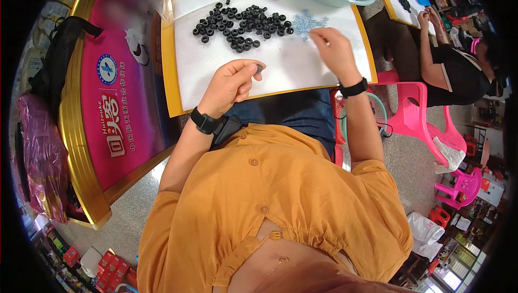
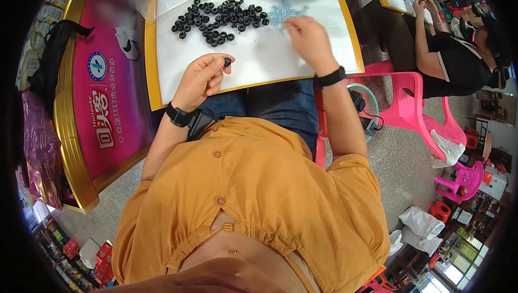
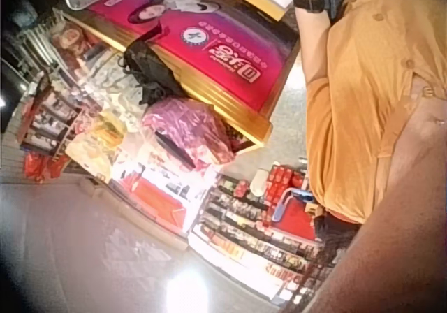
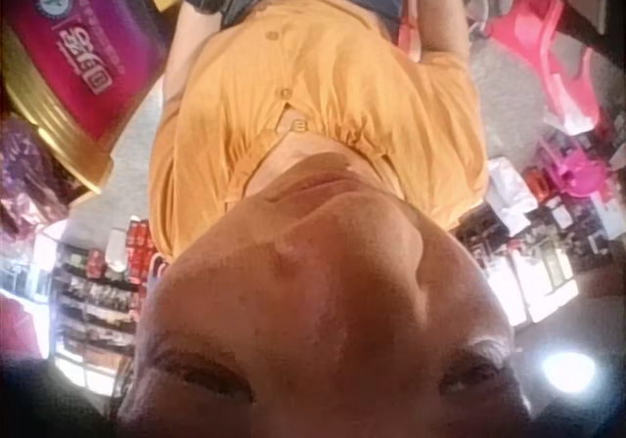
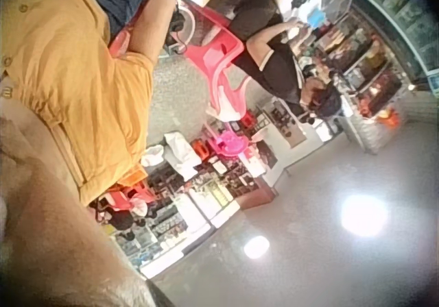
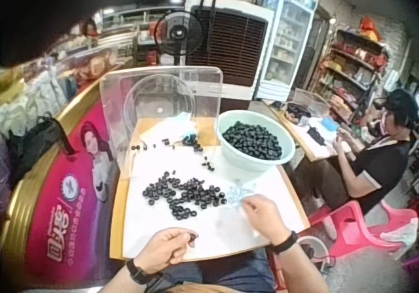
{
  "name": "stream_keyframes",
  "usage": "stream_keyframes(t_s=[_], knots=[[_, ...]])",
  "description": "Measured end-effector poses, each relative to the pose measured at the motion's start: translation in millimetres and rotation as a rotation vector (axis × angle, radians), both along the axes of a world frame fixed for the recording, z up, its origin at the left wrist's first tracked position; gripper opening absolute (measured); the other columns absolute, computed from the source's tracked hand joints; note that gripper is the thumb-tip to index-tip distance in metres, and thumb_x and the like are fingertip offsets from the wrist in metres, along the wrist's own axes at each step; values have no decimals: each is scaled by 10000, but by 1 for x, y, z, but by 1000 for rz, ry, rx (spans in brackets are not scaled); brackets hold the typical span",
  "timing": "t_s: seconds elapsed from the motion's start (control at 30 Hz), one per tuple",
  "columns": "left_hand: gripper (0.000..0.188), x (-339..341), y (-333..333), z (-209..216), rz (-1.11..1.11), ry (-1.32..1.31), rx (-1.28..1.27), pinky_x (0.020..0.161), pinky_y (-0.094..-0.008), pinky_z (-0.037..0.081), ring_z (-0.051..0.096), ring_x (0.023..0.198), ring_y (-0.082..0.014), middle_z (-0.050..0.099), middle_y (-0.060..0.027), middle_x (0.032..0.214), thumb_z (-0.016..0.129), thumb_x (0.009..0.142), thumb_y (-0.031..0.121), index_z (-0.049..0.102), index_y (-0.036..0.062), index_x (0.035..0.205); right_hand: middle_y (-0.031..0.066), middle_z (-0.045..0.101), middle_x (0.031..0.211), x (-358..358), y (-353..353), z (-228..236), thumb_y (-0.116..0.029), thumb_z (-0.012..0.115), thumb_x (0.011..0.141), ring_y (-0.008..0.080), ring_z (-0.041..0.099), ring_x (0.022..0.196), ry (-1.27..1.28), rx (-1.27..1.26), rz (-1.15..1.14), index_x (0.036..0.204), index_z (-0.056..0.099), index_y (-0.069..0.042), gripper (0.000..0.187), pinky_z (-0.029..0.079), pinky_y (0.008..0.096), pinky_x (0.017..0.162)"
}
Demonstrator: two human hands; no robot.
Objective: The person assembles small plastic components by hand, repeatedly picking up black rings and insert pieces from the table and pressing them together.
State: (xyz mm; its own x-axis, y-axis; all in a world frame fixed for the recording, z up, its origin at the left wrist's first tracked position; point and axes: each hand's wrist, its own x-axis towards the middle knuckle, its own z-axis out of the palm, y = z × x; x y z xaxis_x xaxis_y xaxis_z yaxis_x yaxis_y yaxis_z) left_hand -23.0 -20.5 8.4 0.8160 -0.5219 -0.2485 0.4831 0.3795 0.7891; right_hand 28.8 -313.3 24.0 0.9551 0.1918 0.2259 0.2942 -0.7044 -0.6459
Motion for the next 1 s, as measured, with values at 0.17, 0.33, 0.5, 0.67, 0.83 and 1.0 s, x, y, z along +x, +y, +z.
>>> stream_keyframes(t_s=[0.17, 0.33, 0.5, 0.67, 0.83, 1.0], knots=[[275, 0, -3, -5, -24, -39, 75, 441, -161, 332, 394, 576, -11, 600, -21, 901, 546, 1026, 205, 622, -15, 1172, 157, 666, 980, 4, -35, -3, -48, 553, 920, 312, 647, 933, -67, -284, -101, 1082, 709, -56, 225, 507, 356, 822], [279, 0, -3, -3, -9, -35, 119, 444, -164, 340, 394, 567, -12, 599, -19, 898, 546, 1026, 203, 621, -15, 1183, 164, 676, 1003, -1, -43, -2, -75, 553, 917, 311, 655, 926, -13, -183, -163, 1065, 711, -41, 219, 513, 355, 831], [278, 1, -4, -3, -9, -36, 113, 441, -165, 338, 393, 561, -12, 599, -19, 898, 544, 1027, 201, 621, -15, 1186, 165, 683, 1025, 4, -40, -5, -107, 567, 910, 314, 665, 907, 13, -186, -217, 1057, 712, -36, 218, 519, 354, 837], [277, 0, -5, -3, 2, -40, 119, 438, -167, 336, 391, 555, -12, 607, -21, 903, 550, 1023, 194, 619, -16, 1189, 187, 683, 985, 21, -30, -8, -159, 575, 898, 360, 643, 937, -8, -259, -178, 1032, 716, -46, 226, 511, 410, 856], [264, 0, -6, -7, 9, -83, 103, 442, -170, 338, 404, 562, -12, 628, -28, 936, 582, 1002, 160, 618, -10, 1200, 170, 693, 932, 31, -24, -10, -161, 622, 864, 341, 656, 881, -14, -316, -150, 1010, 717, -41, 212, 520, 400, 812], [267, -2, -6, -6, 21, -113, 137, 461, -170, 348, 412, 575, -12, 632, -28, 968, 580, 1001, 148, 615, 4, 1222, 148, 696, 870, 28, -13, -5, -155, 659, 825, 297, 661, 820, -22, -330, -145, 965, 705, -29, 194, 528, 367, 770]])
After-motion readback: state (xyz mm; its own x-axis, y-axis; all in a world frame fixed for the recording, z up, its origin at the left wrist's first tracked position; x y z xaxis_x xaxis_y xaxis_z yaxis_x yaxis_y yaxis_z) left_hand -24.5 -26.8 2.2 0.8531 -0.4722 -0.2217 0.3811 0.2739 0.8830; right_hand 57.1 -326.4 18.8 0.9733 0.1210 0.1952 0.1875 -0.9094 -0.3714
